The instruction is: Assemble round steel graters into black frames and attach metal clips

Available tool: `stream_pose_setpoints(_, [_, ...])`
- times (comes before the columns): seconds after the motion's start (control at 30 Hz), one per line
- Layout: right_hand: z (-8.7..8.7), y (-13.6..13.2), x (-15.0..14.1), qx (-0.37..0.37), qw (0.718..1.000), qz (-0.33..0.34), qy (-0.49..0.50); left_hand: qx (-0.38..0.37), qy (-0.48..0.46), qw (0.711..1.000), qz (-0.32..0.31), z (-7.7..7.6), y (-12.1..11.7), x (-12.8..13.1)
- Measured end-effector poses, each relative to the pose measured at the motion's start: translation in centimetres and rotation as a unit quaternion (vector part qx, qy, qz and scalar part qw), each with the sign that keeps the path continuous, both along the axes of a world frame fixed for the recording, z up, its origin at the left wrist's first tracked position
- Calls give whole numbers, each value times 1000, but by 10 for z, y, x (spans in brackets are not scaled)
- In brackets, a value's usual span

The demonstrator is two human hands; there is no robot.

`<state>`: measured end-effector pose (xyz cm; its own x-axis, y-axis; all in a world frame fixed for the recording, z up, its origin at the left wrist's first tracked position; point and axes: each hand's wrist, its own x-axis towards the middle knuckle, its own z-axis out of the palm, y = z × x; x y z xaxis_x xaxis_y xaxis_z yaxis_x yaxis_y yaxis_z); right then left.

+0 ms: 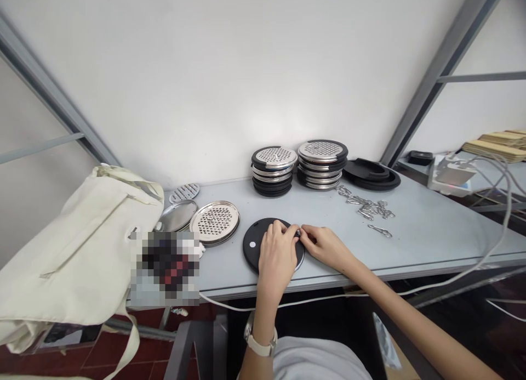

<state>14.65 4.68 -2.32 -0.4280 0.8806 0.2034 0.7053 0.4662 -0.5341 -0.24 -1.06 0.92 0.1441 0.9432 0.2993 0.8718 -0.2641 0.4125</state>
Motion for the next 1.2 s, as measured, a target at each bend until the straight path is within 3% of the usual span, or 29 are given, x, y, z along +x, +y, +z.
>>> stream_pose_setpoints(1.2, [4,0,2,3,1000,16,-8,-1,-8,1000,0,-1,0,0])
